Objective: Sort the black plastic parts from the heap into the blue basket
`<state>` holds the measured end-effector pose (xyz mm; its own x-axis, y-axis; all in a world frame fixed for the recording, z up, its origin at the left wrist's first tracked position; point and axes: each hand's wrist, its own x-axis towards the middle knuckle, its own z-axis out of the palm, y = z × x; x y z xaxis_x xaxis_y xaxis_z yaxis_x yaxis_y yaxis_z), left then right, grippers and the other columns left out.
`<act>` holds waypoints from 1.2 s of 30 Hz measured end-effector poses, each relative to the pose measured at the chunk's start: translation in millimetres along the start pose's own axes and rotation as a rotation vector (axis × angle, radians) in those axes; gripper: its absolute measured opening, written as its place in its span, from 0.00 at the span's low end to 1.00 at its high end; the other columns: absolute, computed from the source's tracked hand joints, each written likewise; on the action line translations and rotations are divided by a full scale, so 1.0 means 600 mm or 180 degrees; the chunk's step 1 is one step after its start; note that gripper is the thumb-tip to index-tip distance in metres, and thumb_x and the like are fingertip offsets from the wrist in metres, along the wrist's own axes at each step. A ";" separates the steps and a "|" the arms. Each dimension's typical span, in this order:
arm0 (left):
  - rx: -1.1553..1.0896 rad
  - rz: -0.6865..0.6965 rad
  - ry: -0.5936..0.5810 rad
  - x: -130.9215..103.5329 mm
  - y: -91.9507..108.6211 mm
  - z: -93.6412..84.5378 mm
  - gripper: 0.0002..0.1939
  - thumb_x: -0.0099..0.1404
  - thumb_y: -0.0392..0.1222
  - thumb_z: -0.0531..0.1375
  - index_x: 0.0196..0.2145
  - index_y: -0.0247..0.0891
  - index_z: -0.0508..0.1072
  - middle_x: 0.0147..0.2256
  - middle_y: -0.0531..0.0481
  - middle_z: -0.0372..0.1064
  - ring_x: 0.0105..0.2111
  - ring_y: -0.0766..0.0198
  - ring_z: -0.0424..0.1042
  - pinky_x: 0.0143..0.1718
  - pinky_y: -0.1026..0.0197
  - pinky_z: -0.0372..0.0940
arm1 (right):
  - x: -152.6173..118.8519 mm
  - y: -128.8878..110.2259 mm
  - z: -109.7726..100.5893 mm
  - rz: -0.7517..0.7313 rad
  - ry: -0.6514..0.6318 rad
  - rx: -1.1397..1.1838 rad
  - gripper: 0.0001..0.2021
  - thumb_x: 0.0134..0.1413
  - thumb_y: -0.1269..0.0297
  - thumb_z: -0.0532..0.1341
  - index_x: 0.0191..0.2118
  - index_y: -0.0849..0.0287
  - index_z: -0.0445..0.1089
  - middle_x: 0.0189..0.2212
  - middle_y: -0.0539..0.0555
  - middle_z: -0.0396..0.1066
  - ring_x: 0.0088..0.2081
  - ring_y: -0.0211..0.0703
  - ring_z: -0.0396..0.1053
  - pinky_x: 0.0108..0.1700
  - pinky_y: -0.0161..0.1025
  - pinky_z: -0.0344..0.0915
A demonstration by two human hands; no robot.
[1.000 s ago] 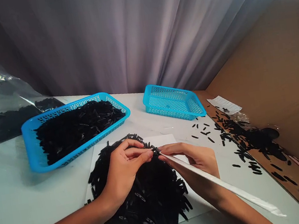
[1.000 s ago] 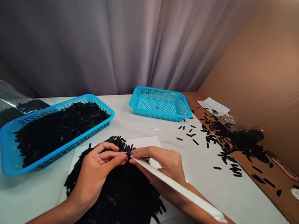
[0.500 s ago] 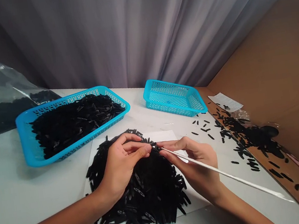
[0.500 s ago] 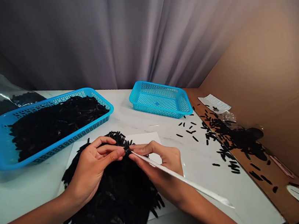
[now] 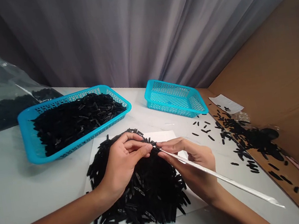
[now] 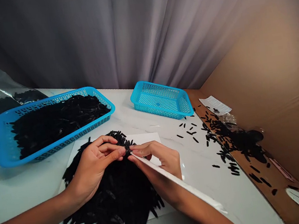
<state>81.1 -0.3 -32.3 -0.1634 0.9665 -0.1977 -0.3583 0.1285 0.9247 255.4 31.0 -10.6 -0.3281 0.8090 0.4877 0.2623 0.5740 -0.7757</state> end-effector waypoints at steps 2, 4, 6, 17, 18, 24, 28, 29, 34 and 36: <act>-0.0009 0.0012 -0.0028 0.000 0.000 -0.001 0.18 0.56 0.42 0.72 0.38 0.37 0.69 0.28 0.53 0.77 0.29 0.67 0.75 0.38 0.65 0.67 | 0.001 -0.001 0.000 0.0037 -0.0023 -0.0018 0.05 0.53 0.70 0.70 0.29 0.57 0.74 0.33 0.53 0.81 0.35 0.45 0.80 0.34 0.38 0.74; -0.0023 0.0019 -0.0045 0.001 0.000 -0.001 0.18 0.56 0.43 0.72 0.38 0.37 0.69 0.28 0.53 0.77 0.29 0.66 0.74 0.38 0.64 0.67 | 0.002 -0.003 -0.001 0.0086 -0.0044 -0.0041 0.05 0.53 0.69 0.70 0.29 0.57 0.74 0.32 0.54 0.81 0.35 0.46 0.80 0.34 0.39 0.74; -0.0035 0.0021 -0.0047 0.001 0.001 0.000 0.18 0.56 0.43 0.72 0.38 0.37 0.69 0.28 0.53 0.77 0.29 0.66 0.74 0.38 0.64 0.66 | 0.002 -0.003 -0.002 0.0117 -0.0060 -0.0064 0.05 0.54 0.69 0.69 0.29 0.56 0.74 0.33 0.54 0.81 0.35 0.46 0.80 0.34 0.39 0.74; 0.0038 0.0020 -0.0090 -0.001 0.000 -0.003 0.18 0.56 0.43 0.72 0.38 0.37 0.68 0.28 0.51 0.78 0.29 0.66 0.74 0.37 0.64 0.66 | -0.008 0.006 0.000 -0.0619 -0.0118 -0.0451 0.07 0.56 0.75 0.66 0.33 0.56 0.71 0.39 0.56 0.81 0.39 0.46 0.79 0.38 0.41 0.76; 0.0058 0.0031 -0.0103 -0.001 0.000 -0.003 0.18 0.56 0.43 0.72 0.38 0.37 0.68 0.28 0.52 0.77 0.29 0.66 0.74 0.37 0.64 0.66 | -0.007 0.008 0.001 -0.0774 -0.0144 -0.0536 0.07 0.56 0.76 0.66 0.33 0.56 0.70 0.39 0.57 0.81 0.39 0.46 0.79 0.39 0.42 0.76; 0.0170 0.0038 -0.0224 -0.001 0.000 -0.001 0.17 0.57 0.42 0.71 0.36 0.39 0.66 0.26 0.52 0.77 0.29 0.65 0.76 0.36 0.65 0.67 | -0.004 0.015 0.000 -0.1588 -0.0343 -0.1243 0.09 0.57 0.79 0.61 0.34 0.56 0.68 0.38 0.58 0.80 0.40 0.48 0.77 0.38 0.44 0.76; 0.0205 0.0012 -0.0200 -0.001 0.001 0.001 0.18 0.55 0.41 0.71 0.36 0.39 0.65 0.26 0.51 0.78 0.29 0.64 0.76 0.35 0.64 0.68 | -0.003 0.012 -0.006 -0.1793 -0.0239 -0.1425 0.10 0.56 0.80 0.60 0.35 0.55 0.67 0.37 0.58 0.80 0.38 0.49 0.78 0.37 0.43 0.76; 0.0211 0.0008 -0.0169 -0.001 0.001 0.001 0.18 0.55 0.41 0.71 0.36 0.39 0.65 0.26 0.52 0.77 0.28 0.64 0.76 0.34 0.64 0.68 | -0.002 0.011 -0.008 -0.1792 -0.0108 -0.1418 0.11 0.55 0.80 0.61 0.36 0.55 0.67 0.37 0.58 0.80 0.38 0.49 0.78 0.37 0.44 0.76; 0.0212 -0.0007 -0.0108 -0.001 0.002 0.001 0.19 0.55 0.42 0.71 0.37 0.39 0.65 0.26 0.51 0.78 0.28 0.64 0.76 0.35 0.64 0.69 | -0.001 0.014 -0.008 -0.1300 0.0288 -0.0747 0.12 0.53 0.79 0.64 0.37 0.54 0.68 0.37 0.56 0.80 0.39 0.48 0.78 0.36 0.45 0.77; 0.0213 0.0018 -0.0139 -0.002 0.002 0.000 0.19 0.57 0.42 0.71 0.38 0.39 0.65 0.27 0.51 0.78 0.28 0.65 0.76 0.36 0.65 0.69 | -0.001 0.018 -0.004 -0.1237 0.0177 -0.0552 0.10 0.53 0.77 0.65 0.37 0.54 0.70 0.37 0.57 0.81 0.39 0.48 0.79 0.36 0.44 0.77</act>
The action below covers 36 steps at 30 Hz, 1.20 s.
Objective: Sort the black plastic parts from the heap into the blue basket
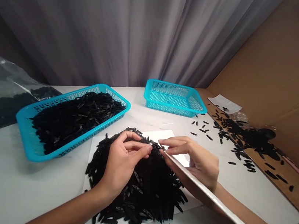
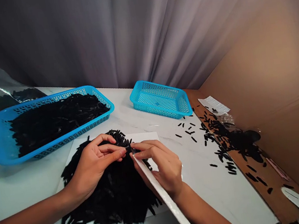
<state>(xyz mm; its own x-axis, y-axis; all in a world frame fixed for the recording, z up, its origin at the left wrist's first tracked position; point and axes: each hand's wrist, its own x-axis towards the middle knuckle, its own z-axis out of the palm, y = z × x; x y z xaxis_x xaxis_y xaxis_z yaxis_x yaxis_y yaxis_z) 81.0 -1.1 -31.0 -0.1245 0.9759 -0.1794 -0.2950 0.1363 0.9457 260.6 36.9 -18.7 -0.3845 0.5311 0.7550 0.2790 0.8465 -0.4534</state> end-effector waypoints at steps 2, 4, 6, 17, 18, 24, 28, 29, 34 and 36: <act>-0.0009 0.0023 -0.0027 0.000 0.000 -0.001 0.18 0.58 0.42 0.70 0.39 0.38 0.65 0.27 0.51 0.78 0.28 0.66 0.76 0.36 0.65 0.68 | -0.001 0.003 0.004 -0.0067 -0.0085 0.0029 0.09 0.54 0.76 0.66 0.37 0.55 0.71 0.38 0.57 0.81 0.38 0.47 0.79 0.36 0.42 0.77; -0.0046 0.0024 -0.0044 0.001 0.000 -0.002 0.18 0.58 0.42 0.70 0.40 0.38 0.65 0.28 0.51 0.79 0.28 0.67 0.76 0.36 0.66 0.68 | -0.001 0.003 0.006 -0.0111 -0.0153 -0.0009 0.07 0.54 0.74 0.67 0.37 0.56 0.72 0.38 0.57 0.81 0.38 0.47 0.79 0.36 0.41 0.77; -0.0096 0.0020 -0.0066 0.001 -0.001 -0.002 0.18 0.58 0.42 0.70 0.41 0.38 0.65 0.29 0.51 0.79 0.29 0.67 0.75 0.36 0.66 0.68 | 0.000 0.001 0.004 -0.0085 -0.0215 -0.0040 0.06 0.54 0.73 0.67 0.36 0.55 0.73 0.38 0.56 0.81 0.38 0.46 0.79 0.37 0.42 0.77; -0.0178 0.0045 -0.0082 0.000 -0.002 -0.002 0.20 0.58 0.41 0.70 0.42 0.38 0.64 0.30 0.50 0.79 0.29 0.66 0.76 0.36 0.64 0.68 | -0.002 -0.017 0.000 0.0641 -0.0228 0.0125 0.05 0.53 0.72 0.70 0.34 0.56 0.75 0.38 0.55 0.81 0.39 0.46 0.79 0.42 0.43 0.76; -0.0175 0.0047 -0.0084 0.000 -0.002 -0.002 0.20 0.58 0.41 0.70 0.42 0.38 0.64 0.30 0.50 0.79 0.29 0.66 0.76 0.36 0.64 0.68 | -0.003 -0.016 0.000 0.0658 -0.0232 0.0113 0.05 0.52 0.72 0.70 0.34 0.56 0.75 0.38 0.55 0.81 0.39 0.46 0.79 0.42 0.43 0.75; -0.0174 0.0071 -0.0106 0.000 -0.004 -0.002 0.20 0.58 0.41 0.70 0.41 0.38 0.64 0.29 0.51 0.79 0.29 0.67 0.76 0.37 0.65 0.68 | -0.002 -0.017 0.002 0.0641 -0.0152 0.0110 0.06 0.51 0.72 0.71 0.34 0.57 0.75 0.38 0.54 0.81 0.39 0.43 0.78 0.41 0.41 0.74; -0.0206 0.0100 -0.0117 0.000 -0.006 -0.003 0.19 0.58 0.41 0.70 0.41 0.38 0.65 0.28 0.53 0.78 0.29 0.67 0.76 0.37 0.65 0.69 | -0.001 -0.016 0.004 0.0576 -0.0100 0.0096 0.07 0.51 0.72 0.72 0.33 0.58 0.75 0.37 0.54 0.81 0.39 0.43 0.79 0.40 0.40 0.74; -0.0211 0.0104 -0.0120 0.000 -0.006 -0.003 0.19 0.58 0.41 0.70 0.41 0.38 0.65 0.28 0.53 0.78 0.29 0.67 0.76 0.37 0.65 0.69 | -0.001 -0.015 0.005 0.0593 -0.0101 0.0107 0.07 0.51 0.72 0.72 0.33 0.58 0.75 0.37 0.54 0.81 0.39 0.43 0.79 0.41 0.40 0.74; -0.0224 0.0119 -0.0109 0.000 -0.007 -0.002 0.19 0.58 0.40 0.70 0.40 0.37 0.65 0.28 0.54 0.77 0.29 0.68 0.75 0.36 0.66 0.68 | -0.004 -0.016 0.006 0.0669 -0.0026 0.0151 0.07 0.51 0.73 0.71 0.33 0.58 0.74 0.37 0.54 0.81 0.38 0.42 0.79 0.41 0.40 0.74; -0.0219 0.0120 -0.0120 0.001 -0.006 -0.002 0.18 0.58 0.40 0.70 0.40 0.38 0.65 0.28 0.53 0.78 0.29 0.68 0.76 0.36 0.66 0.69 | -0.003 -0.018 0.007 0.0680 -0.0010 0.0149 0.07 0.51 0.74 0.71 0.33 0.58 0.74 0.37 0.54 0.81 0.38 0.42 0.79 0.41 0.40 0.73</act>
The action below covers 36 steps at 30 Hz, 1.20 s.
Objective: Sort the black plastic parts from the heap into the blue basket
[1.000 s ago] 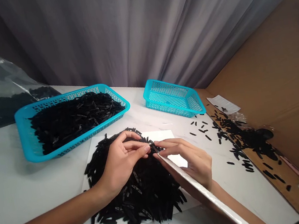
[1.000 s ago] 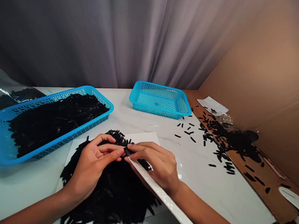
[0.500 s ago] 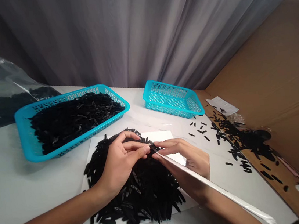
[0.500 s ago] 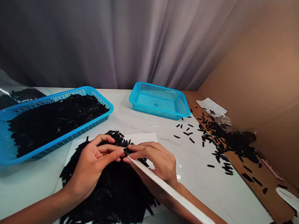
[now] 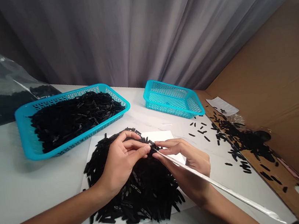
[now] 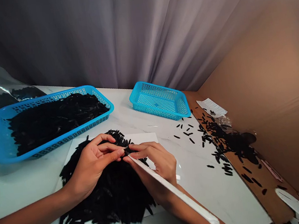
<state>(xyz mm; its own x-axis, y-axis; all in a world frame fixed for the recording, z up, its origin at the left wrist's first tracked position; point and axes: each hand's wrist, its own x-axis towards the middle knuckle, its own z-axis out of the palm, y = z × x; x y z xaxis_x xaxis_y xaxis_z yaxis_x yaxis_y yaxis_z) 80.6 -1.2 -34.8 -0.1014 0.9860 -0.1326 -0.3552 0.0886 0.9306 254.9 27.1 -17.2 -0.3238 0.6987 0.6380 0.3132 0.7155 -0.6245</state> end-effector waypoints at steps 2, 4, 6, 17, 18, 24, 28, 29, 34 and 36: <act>0.0007 -0.0006 -0.0006 0.000 0.001 0.000 0.19 0.59 0.40 0.70 0.40 0.38 0.65 0.28 0.53 0.78 0.29 0.67 0.76 0.37 0.65 0.69 | 0.001 -0.001 0.001 -0.0006 0.0000 -0.0006 0.07 0.51 0.74 0.71 0.32 0.58 0.74 0.37 0.54 0.81 0.38 0.42 0.78 0.41 0.40 0.73; 0.0014 -0.0008 -0.0006 0.000 0.001 0.000 0.19 0.58 0.40 0.70 0.40 0.38 0.65 0.28 0.53 0.78 0.29 0.67 0.76 0.37 0.65 0.69 | 0.002 -0.002 0.001 -0.0008 -0.0009 -0.0014 0.07 0.51 0.74 0.71 0.32 0.58 0.74 0.36 0.54 0.81 0.38 0.42 0.78 0.40 0.40 0.73; 0.0023 0.0000 -0.0002 -0.001 0.001 0.000 0.19 0.58 0.40 0.70 0.40 0.38 0.64 0.27 0.53 0.78 0.29 0.67 0.76 0.37 0.65 0.69 | 0.002 -0.001 0.001 -0.0024 -0.0019 -0.0031 0.07 0.51 0.75 0.71 0.32 0.58 0.74 0.37 0.54 0.81 0.37 0.42 0.78 0.40 0.40 0.73; 0.0127 0.0009 -0.0026 -0.001 -0.001 0.002 0.19 0.60 0.43 0.70 0.41 0.39 0.64 0.29 0.52 0.79 0.30 0.66 0.77 0.38 0.64 0.69 | -0.005 0.003 0.009 -0.0596 0.0136 -0.0428 0.10 0.50 0.79 0.69 0.32 0.58 0.72 0.36 0.56 0.81 0.37 0.45 0.75 0.37 0.43 0.74; 0.0118 0.0003 -0.0032 -0.001 -0.001 0.002 0.19 0.60 0.43 0.69 0.41 0.39 0.64 0.29 0.51 0.79 0.30 0.65 0.77 0.39 0.64 0.69 | -0.005 0.006 0.010 -0.0713 0.0180 -0.0446 0.10 0.50 0.79 0.69 0.32 0.58 0.71 0.35 0.56 0.81 0.36 0.45 0.75 0.36 0.42 0.74; 0.0149 -0.0031 0.0029 -0.003 0.001 0.002 0.19 0.60 0.43 0.70 0.41 0.39 0.64 0.28 0.52 0.79 0.29 0.66 0.77 0.36 0.66 0.68 | -0.005 0.012 0.011 -0.1053 0.0001 -0.0779 0.09 0.52 0.80 0.67 0.33 0.59 0.70 0.37 0.58 0.81 0.36 0.46 0.77 0.36 0.41 0.74; 0.0239 -0.0034 0.0053 -0.003 0.002 0.003 0.20 0.60 0.44 0.70 0.41 0.39 0.63 0.28 0.52 0.79 0.29 0.67 0.76 0.36 0.66 0.68 | -0.008 0.005 0.009 -0.1184 -0.0146 -0.1080 0.09 0.55 0.80 0.64 0.31 0.59 0.68 0.38 0.59 0.81 0.38 0.49 0.78 0.35 0.42 0.71; 0.0253 -0.0038 0.0048 -0.003 0.003 0.004 0.20 0.60 0.44 0.70 0.41 0.39 0.63 0.28 0.52 0.79 0.29 0.67 0.76 0.36 0.66 0.68 | -0.009 0.004 0.009 -0.1244 -0.0193 -0.1157 0.09 0.55 0.80 0.64 0.31 0.59 0.68 0.39 0.59 0.81 0.38 0.49 0.78 0.34 0.42 0.70; 0.0244 -0.0073 0.0028 -0.003 0.006 0.007 0.20 0.59 0.43 0.70 0.40 0.39 0.63 0.27 0.52 0.78 0.29 0.66 0.76 0.36 0.65 0.68 | -0.011 0.004 0.007 -0.1589 -0.0372 -0.1530 0.09 0.57 0.79 0.61 0.33 0.57 0.68 0.40 0.60 0.81 0.39 0.49 0.79 0.31 0.41 0.67; 0.0244 -0.0061 0.0046 -0.003 0.006 0.007 0.20 0.58 0.43 0.70 0.40 0.39 0.63 0.27 0.52 0.78 0.29 0.65 0.76 0.36 0.64 0.69 | -0.008 0.006 0.004 -0.1553 -0.0317 -0.1506 0.09 0.57 0.80 0.62 0.34 0.57 0.68 0.39 0.59 0.81 0.39 0.49 0.79 0.32 0.41 0.68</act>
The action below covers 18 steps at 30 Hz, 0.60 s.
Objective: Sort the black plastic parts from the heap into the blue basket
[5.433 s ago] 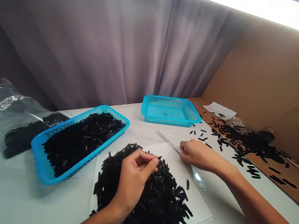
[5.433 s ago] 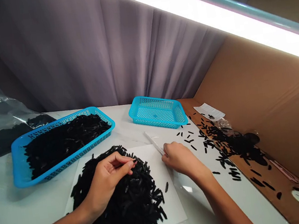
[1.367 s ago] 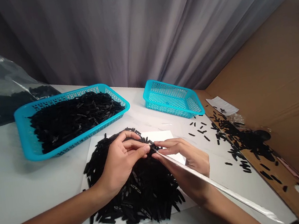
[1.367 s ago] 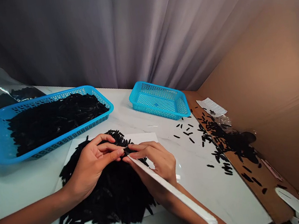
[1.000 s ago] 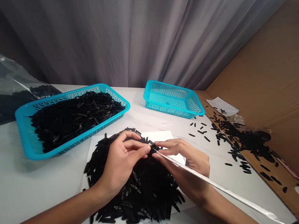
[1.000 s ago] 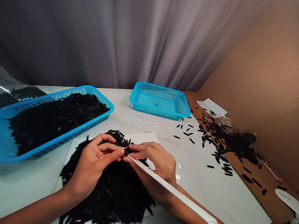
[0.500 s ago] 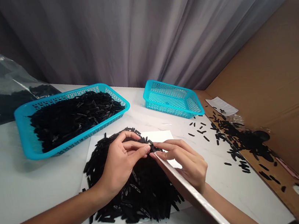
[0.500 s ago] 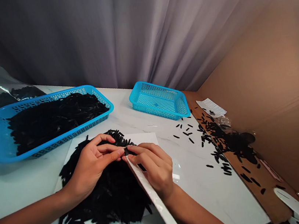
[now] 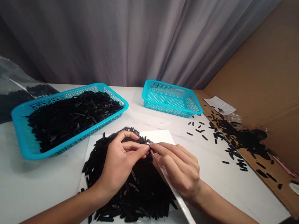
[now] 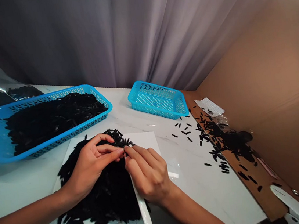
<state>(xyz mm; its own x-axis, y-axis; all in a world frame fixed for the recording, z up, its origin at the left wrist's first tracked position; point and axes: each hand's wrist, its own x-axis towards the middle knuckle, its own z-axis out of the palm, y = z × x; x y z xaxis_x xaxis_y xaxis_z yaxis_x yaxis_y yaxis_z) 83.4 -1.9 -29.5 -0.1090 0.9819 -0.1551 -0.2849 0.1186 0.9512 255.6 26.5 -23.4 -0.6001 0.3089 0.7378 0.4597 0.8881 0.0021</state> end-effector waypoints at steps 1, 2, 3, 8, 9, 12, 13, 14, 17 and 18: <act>0.0003 0.0003 0.0011 0.000 0.000 0.000 0.20 0.58 0.43 0.70 0.40 0.39 0.63 0.27 0.52 0.78 0.29 0.65 0.76 0.36 0.64 0.69 | 0.001 0.003 -0.001 0.0046 0.0040 0.0031 0.09 0.56 0.80 0.62 0.34 0.57 0.67 0.38 0.60 0.81 0.38 0.49 0.79 0.32 0.41 0.68; 0.0007 0.0003 0.0022 0.000 0.000 0.000 0.20 0.58 0.43 0.70 0.40 0.39 0.63 0.27 0.52 0.78 0.29 0.65 0.76 0.36 0.64 0.68 | 0.003 0.007 -0.003 0.0094 0.0089 0.0061 0.10 0.55 0.81 0.63 0.35 0.58 0.67 0.38 0.60 0.81 0.38 0.50 0.79 0.32 0.42 0.69; 0.0013 -0.0002 0.0034 0.000 0.000 0.000 0.20 0.58 0.43 0.70 0.40 0.39 0.63 0.27 0.52 0.78 0.29 0.65 0.76 0.36 0.64 0.68 | 0.005 0.010 -0.004 0.0149 0.0167 0.0095 0.10 0.54 0.81 0.64 0.35 0.58 0.67 0.37 0.61 0.81 0.38 0.50 0.79 0.33 0.42 0.71; 0.0029 -0.0013 0.0030 -0.001 0.000 -0.001 0.20 0.59 0.43 0.70 0.40 0.39 0.63 0.27 0.52 0.78 0.29 0.67 0.75 0.37 0.65 0.68 | 0.011 0.016 -0.008 0.0435 0.0493 0.0466 0.12 0.51 0.81 0.66 0.34 0.57 0.67 0.37 0.61 0.81 0.38 0.48 0.79 0.37 0.44 0.75; 0.0023 -0.0008 0.0025 -0.001 0.000 -0.002 0.19 0.59 0.43 0.70 0.40 0.39 0.63 0.27 0.52 0.78 0.29 0.67 0.75 0.37 0.65 0.68 | 0.012 0.016 -0.008 0.0451 0.0495 0.0521 0.12 0.51 0.81 0.66 0.34 0.57 0.67 0.37 0.60 0.80 0.38 0.48 0.78 0.37 0.44 0.75; -0.0055 0.0004 0.0040 0.001 -0.001 -0.002 0.19 0.59 0.43 0.70 0.40 0.39 0.64 0.28 0.53 0.78 0.30 0.68 0.75 0.38 0.66 0.69 | 0.013 0.020 -0.008 0.0471 0.0516 0.0509 0.11 0.52 0.80 0.67 0.35 0.57 0.69 0.36 0.59 0.80 0.37 0.47 0.77 0.36 0.44 0.75; -0.0092 0.0009 0.0066 0.002 -0.001 -0.002 0.18 0.59 0.43 0.70 0.39 0.38 0.65 0.29 0.53 0.78 0.31 0.68 0.75 0.38 0.66 0.69 | 0.012 0.024 -0.008 0.0490 0.0555 0.0478 0.10 0.52 0.79 0.67 0.35 0.57 0.69 0.34 0.57 0.79 0.36 0.46 0.77 0.36 0.43 0.74; -0.0124 0.0018 0.0095 0.002 -0.001 -0.002 0.18 0.58 0.43 0.70 0.38 0.38 0.65 0.30 0.53 0.78 0.32 0.68 0.75 0.38 0.66 0.70 | 0.012 0.028 -0.008 0.0527 0.0602 0.0423 0.10 0.52 0.78 0.67 0.35 0.57 0.69 0.32 0.56 0.79 0.34 0.45 0.76 0.35 0.42 0.73; -0.0143 0.0045 0.0133 0.000 0.000 0.000 0.17 0.57 0.42 0.71 0.37 0.38 0.67 0.32 0.52 0.77 0.34 0.67 0.76 0.38 0.66 0.71 | 0.010 0.043 -0.010 0.0815 0.0720 0.0071 0.08 0.53 0.74 0.68 0.32 0.56 0.69 0.22 0.48 0.72 0.23 0.38 0.69 0.27 0.37 0.67; -0.0123 0.0067 0.0121 0.000 0.002 0.000 0.16 0.57 0.42 0.71 0.36 0.38 0.67 0.32 0.52 0.77 0.34 0.66 0.76 0.38 0.66 0.71 | 0.009 0.047 -0.011 0.0966 0.0730 -0.0057 0.08 0.53 0.72 0.69 0.31 0.57 0.69 0.18 0.45 0.67 0.20 0.35 0.65 0.25 0.35 0.63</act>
<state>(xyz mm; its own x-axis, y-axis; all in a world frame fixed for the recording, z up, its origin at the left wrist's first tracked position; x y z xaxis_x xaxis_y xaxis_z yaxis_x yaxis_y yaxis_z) 83.2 -1.6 -28.1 -0.1512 0.9777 -0.1458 -0.3186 0.0914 0.9435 269.7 50.9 -15.0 -0.2736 0.4710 0.8386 0.6065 0.7612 -0.2296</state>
